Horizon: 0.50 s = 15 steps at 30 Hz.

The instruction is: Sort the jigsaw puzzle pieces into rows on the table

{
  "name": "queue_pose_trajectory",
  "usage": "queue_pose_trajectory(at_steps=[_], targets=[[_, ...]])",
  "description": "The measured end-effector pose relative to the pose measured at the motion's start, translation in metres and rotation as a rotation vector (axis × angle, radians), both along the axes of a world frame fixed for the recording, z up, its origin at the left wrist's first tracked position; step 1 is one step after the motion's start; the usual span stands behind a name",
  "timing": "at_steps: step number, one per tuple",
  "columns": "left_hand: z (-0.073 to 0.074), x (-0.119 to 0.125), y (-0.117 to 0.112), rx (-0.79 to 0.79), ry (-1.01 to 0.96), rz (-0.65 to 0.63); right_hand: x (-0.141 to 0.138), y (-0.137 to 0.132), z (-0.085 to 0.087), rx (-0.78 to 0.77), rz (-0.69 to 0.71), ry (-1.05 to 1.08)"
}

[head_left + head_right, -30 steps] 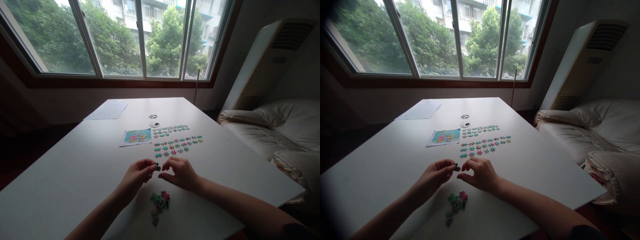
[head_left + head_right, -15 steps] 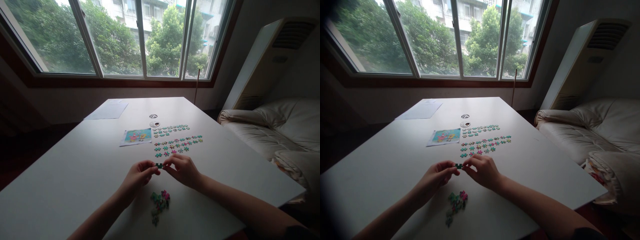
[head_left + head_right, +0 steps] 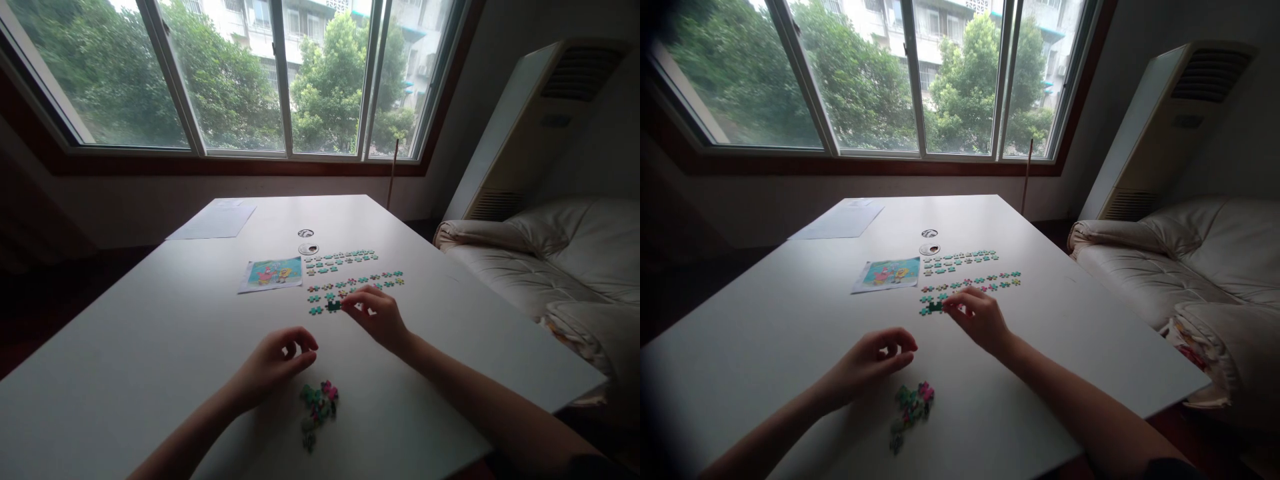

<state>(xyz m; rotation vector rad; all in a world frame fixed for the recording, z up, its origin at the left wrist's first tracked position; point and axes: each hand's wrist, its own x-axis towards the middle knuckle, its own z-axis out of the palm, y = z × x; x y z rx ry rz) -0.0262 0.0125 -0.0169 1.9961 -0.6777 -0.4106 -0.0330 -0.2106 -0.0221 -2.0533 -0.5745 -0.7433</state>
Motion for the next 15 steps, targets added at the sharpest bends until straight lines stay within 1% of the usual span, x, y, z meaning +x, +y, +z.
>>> queue_pose_trajectory(at_steps=[1,3,6,10,13,15], targets=[[0.001,0.000,0.003,0.070,-0.091,-0.043,0.003,-0.005,0.001,0.018,-0.023,-0.012],[0.003,0.000,0.007,0.181,-0.196,-0.127,0.006,-0.013,0.004,0.037,-0.065,-0.037],[0.009,0.000,0.014,0.281,-0.231,-0.210,0.008,-0.019,0.007,0.034,-0.091,-0.069],[0.014,0.000,0.020,0.320,-0.218,-0.292,0.007,-0.019,0.007,0.026,-0.088,-0.079],[0.014,0.000,0.021,0.346,-0.189,-0.360,0.006,-0.019,0.007,0.016,-0.084,-0.075],[0.013,0.000,0.021,0.353,-0.185,-0.382,0.006,-0.019,0.007,0.010,-0.084,-0.073]])
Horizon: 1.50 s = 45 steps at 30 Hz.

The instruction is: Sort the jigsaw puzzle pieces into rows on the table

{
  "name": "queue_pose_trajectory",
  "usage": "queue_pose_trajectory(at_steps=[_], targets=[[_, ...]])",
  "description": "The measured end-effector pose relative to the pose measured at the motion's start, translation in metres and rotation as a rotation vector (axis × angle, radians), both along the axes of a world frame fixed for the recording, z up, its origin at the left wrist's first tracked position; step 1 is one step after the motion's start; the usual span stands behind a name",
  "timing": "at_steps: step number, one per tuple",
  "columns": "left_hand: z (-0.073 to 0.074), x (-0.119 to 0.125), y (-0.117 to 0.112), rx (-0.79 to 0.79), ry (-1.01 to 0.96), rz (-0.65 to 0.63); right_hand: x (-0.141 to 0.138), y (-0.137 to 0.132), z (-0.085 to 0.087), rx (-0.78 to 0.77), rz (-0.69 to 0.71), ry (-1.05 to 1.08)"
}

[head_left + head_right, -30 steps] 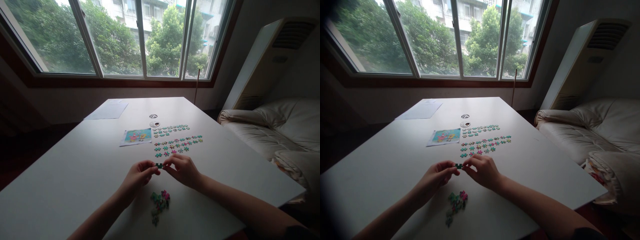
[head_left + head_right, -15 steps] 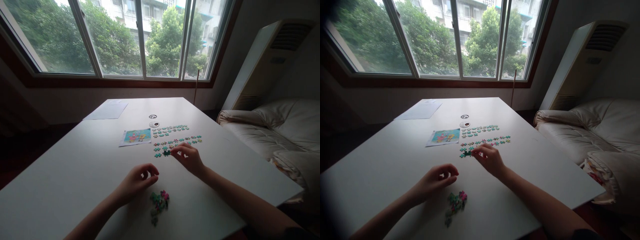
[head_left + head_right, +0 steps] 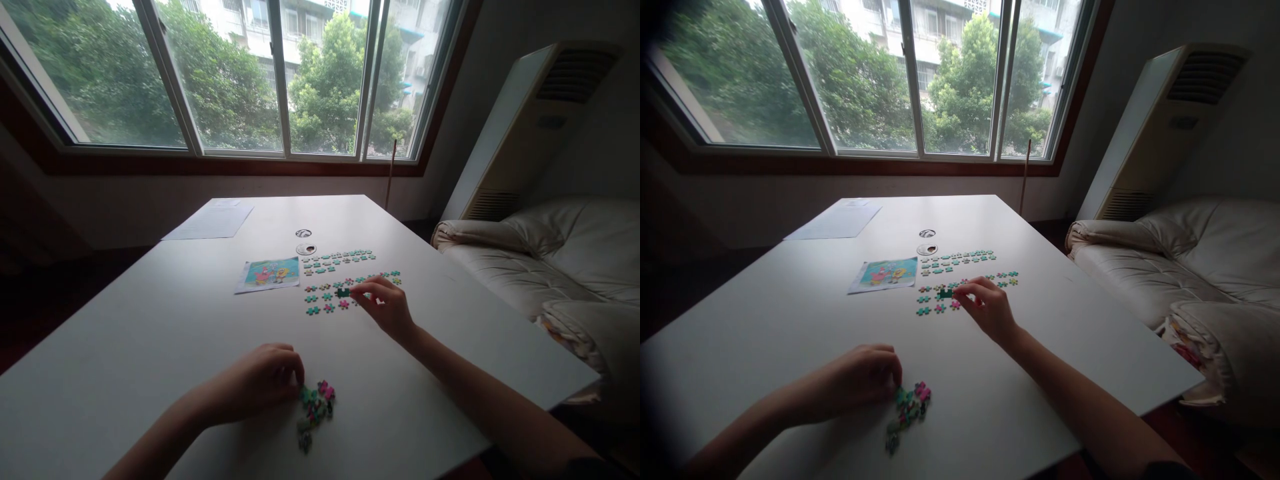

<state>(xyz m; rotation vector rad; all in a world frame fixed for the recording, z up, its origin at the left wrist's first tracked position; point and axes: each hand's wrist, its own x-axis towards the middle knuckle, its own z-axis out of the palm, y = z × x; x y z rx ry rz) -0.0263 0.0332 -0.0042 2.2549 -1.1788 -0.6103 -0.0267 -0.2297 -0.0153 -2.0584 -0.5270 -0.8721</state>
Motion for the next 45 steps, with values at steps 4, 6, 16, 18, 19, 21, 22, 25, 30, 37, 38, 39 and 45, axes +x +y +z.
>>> queue_pose_trajectory(at_steps=[4,6,16,18,19,21,22,25,30,37,38,39,45], targets=[[-0.002,0.000,0.000,-0.009,0.005,0.009,0.000,-0.001,-0.001,-0.019,-0.012,0.013],[-0.001,-0.001,0.000,-0.015,0.009,0.011,0.001,-0.001,-0.001,-0.059,-0.037,0.029],[0.005,-0.005,-0.003,-0.013,0.037,-0.013,0.063,-0.021,0.012,-0.407,-0.220,0.294],[0.005,-0.006,-0.003,-0.013,0.025,-0.012,0.085,-0.029,0.008,-0.410,-0.267,0.420],[0.005,-0.006,-0.004,-0.011,0.019,-0.009,0.095,-0.033,0.005,-0.408,-0.273,0.452],[0.005,-0.006,-0.004,-0.008,0.013,-0.005,0.110,-0.037,-0.002,-0.403,-0.279,0.494],[0.005,-0.006,-0.004,-0.006,0.011,-0.003,0.116,-0.039,-0.005,-0.400,-0.278,0.505],[0.006,-0.008,-0.004,0.001,0.006,0.000,0.124,-0.040,-0.014,-0.397,-0.264,0.548],[0.010,-0.010,-0.005,0.012,-0.002,0.005,0.126,-0.038,-0.018,-0.412,-0.228,0.594],[0.010,-0.008,-0.005,-0.017,-0.020,0.022,0.129,-0.038,-0.016,-0.440,-0.230,0.618],[0.010,-0.008,-0.005,-0.022,-0.019,0.026,0.130,-0.039,-0.017,-0.444,-0.233,0.615],[0.009,-0.008,-0.005,-0.026,-0.018,0.030,0.130,-0.039,-0.017,-0.447,-0.236,0.610],[0.010,-0.006,-0.002,-0.053,0.023,0.048,0.120,-0.039,-0.011,-0.470,-0.244,0.544]])
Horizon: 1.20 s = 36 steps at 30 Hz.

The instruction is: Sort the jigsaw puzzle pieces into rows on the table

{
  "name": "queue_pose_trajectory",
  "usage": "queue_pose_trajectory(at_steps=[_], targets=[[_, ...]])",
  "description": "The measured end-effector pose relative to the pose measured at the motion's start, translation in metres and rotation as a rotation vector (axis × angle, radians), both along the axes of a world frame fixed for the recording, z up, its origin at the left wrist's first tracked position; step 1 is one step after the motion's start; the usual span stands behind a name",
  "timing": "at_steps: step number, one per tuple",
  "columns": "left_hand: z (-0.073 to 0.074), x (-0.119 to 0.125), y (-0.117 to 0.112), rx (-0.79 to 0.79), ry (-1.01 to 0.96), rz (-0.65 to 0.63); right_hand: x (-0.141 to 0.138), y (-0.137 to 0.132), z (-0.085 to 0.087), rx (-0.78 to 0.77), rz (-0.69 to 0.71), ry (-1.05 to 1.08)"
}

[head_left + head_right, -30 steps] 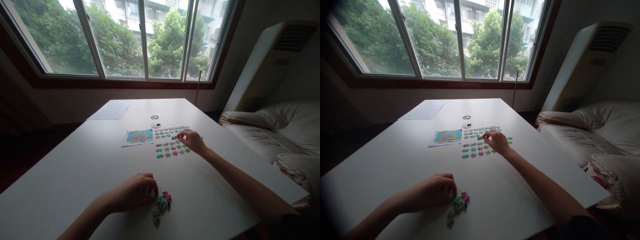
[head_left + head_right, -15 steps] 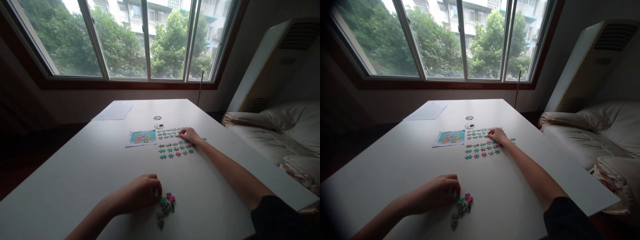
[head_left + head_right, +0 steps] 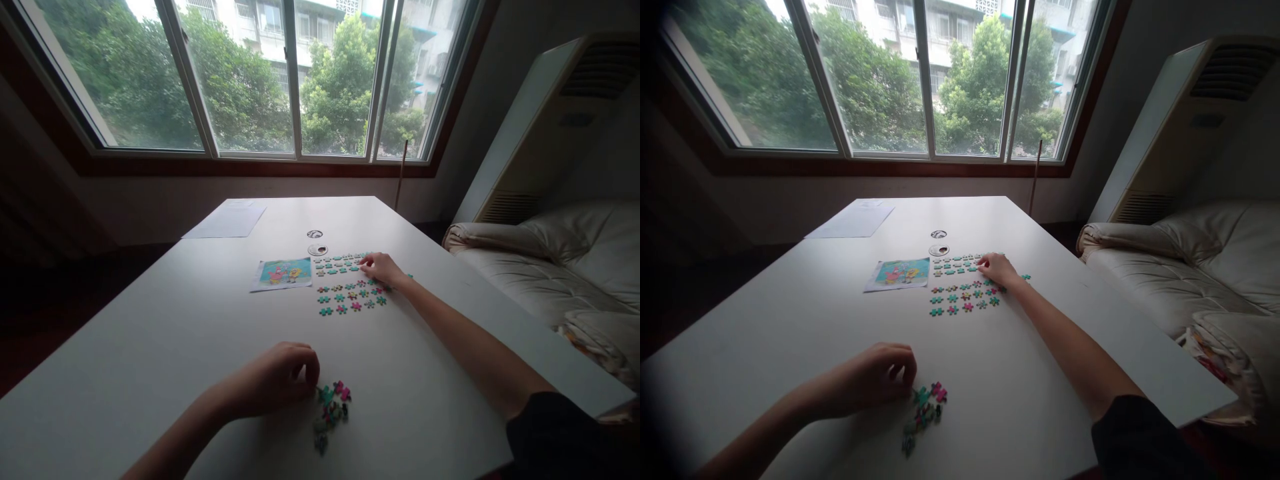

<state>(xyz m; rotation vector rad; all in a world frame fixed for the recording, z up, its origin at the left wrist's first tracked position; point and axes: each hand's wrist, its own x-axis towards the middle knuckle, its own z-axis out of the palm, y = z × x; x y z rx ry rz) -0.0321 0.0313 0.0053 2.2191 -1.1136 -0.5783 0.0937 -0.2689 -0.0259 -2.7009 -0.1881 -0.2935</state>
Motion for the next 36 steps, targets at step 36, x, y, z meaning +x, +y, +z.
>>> queue_pose_trajectory(at_steps=[36], targets=[[-0.022,0.001,-0.026,-0.608,0.669,0.575,-0.152,0.090,0.004,0.292,0.383,-0.289]])
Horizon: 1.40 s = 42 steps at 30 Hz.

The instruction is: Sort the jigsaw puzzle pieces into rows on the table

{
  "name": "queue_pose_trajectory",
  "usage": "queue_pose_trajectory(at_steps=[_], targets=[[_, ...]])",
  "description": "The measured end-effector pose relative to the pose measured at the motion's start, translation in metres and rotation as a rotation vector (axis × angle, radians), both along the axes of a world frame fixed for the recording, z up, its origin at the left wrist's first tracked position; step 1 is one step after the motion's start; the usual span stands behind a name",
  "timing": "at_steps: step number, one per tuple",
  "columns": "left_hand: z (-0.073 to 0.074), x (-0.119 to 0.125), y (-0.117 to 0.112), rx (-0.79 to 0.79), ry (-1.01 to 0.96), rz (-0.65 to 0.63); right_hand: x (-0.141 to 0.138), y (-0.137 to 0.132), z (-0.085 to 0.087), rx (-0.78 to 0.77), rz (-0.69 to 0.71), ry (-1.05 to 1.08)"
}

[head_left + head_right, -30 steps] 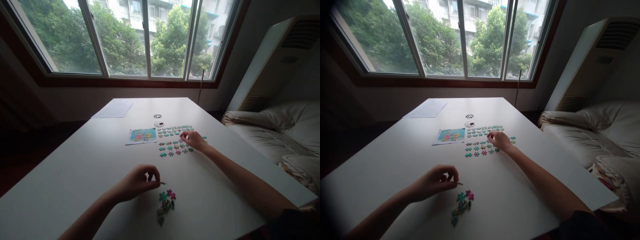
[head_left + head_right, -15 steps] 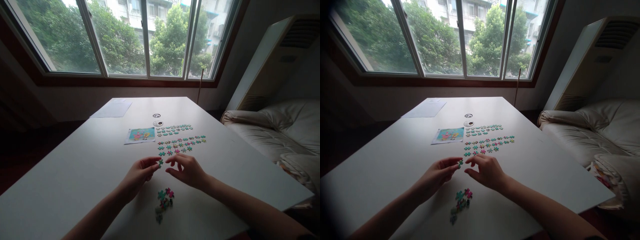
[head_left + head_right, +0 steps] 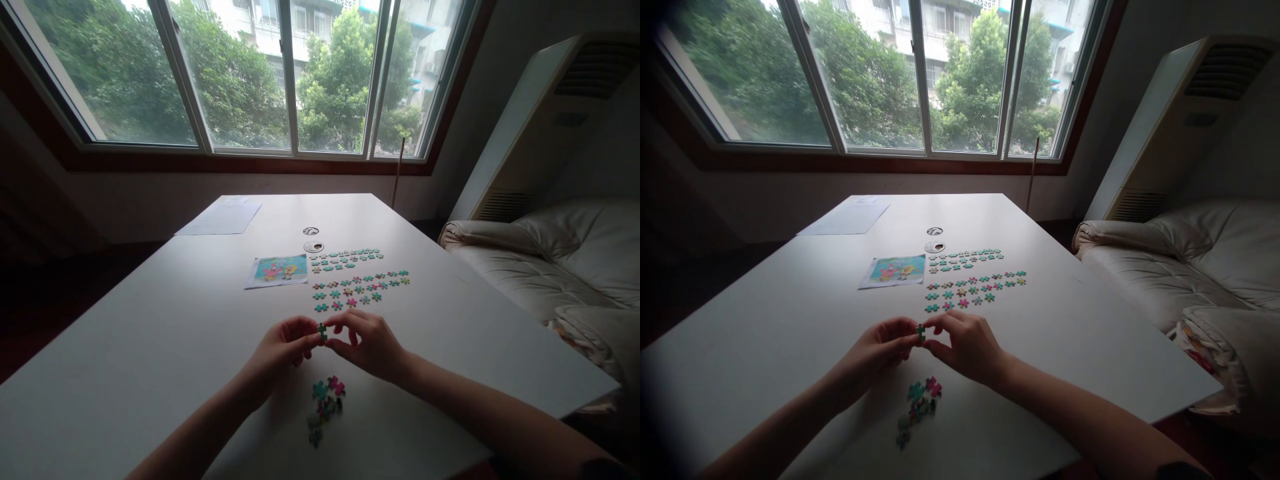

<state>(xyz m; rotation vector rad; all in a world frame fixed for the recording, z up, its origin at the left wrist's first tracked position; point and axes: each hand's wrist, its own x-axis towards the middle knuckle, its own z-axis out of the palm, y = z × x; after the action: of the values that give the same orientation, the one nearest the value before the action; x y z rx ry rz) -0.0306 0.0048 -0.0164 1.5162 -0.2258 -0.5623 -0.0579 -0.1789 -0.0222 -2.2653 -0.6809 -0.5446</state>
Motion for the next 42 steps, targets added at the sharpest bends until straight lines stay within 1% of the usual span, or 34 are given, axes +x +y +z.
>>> queue_pose_trajectory(at_steps=[2,3,5,8,10,12,15,19,23,26,28,30,35,38,42], targets=[[-0.001,0.001,0.002,0.057,-0.060,-0.024,0.001,-0.002,0.002,-0.005,-0.002,-0.011],[-0.001,0.002,0.003,0.097,-0.121,-0.040,0.002,-0.005,0.003,-0.003,-0.005,-0.020],[0.000,0.001,0.005,0.213,-0.307,-0.091,0.006,-0.011,0.006,0.009,-0.023,-0.040],[0.003,-0.002,0.008,0.377,-0.647,-0.243,0.012,-0.024,0.009,0.042,-0.067,-0.078],[0.006,-0.006,0.008,0.430,-0.799,-0.374,0.016,-0.032,0.010,0.067,-0.090,-0.090],[0.007,-0.009,0.008,0.480,-0.881,-0.483,0.018,-0.038,0.011,0.094,-0.108,-0.097],[0.007,-0.012,0.008,0.572,-0.957,-0.561,0.020,-0.040,0.013,0.118,-0.113,-0.126],[0.006,-0.011,0.009,0.642,-1.029,-0.558,0.019,-0.039,0.013,0.125,-0.097,-0.147],[0.005,-0.008,0.010,0.692,-1.081,-0.487,0.019,-0.039,0.013,0.116,-0.096,-0.153],[0.003,-0.005,0.012,0.721,-1.139,-0.438,0.022,-0.045,0.015,0.067,-0.102,-0.176],[0.001,-0.003,0.013,0.751,-1.162,-0.416,0.027,-0.055,0.017,0.008,-0.118,-0.178],[-0.001,-0.002,0.014,0.792,-1.172,-0.408,0.034,-0.071,0.019,-0.063,-0.144,-0.149],[-0.001,0.001,0.016,0.858,-1.188,-0.390,0.050,-0.120,0.019,-0.229,-0.194,0.048],[0.000,0.001,0.017,0.875,-1.190,-0.377,0.055,-0.137,0.015,-0.254,-0.223,0.122],[0.000,0.001,0.017,0.895,-1.182,-0.340,0.059,-0.140,0.011,-0.217,-0.281,0.131]])
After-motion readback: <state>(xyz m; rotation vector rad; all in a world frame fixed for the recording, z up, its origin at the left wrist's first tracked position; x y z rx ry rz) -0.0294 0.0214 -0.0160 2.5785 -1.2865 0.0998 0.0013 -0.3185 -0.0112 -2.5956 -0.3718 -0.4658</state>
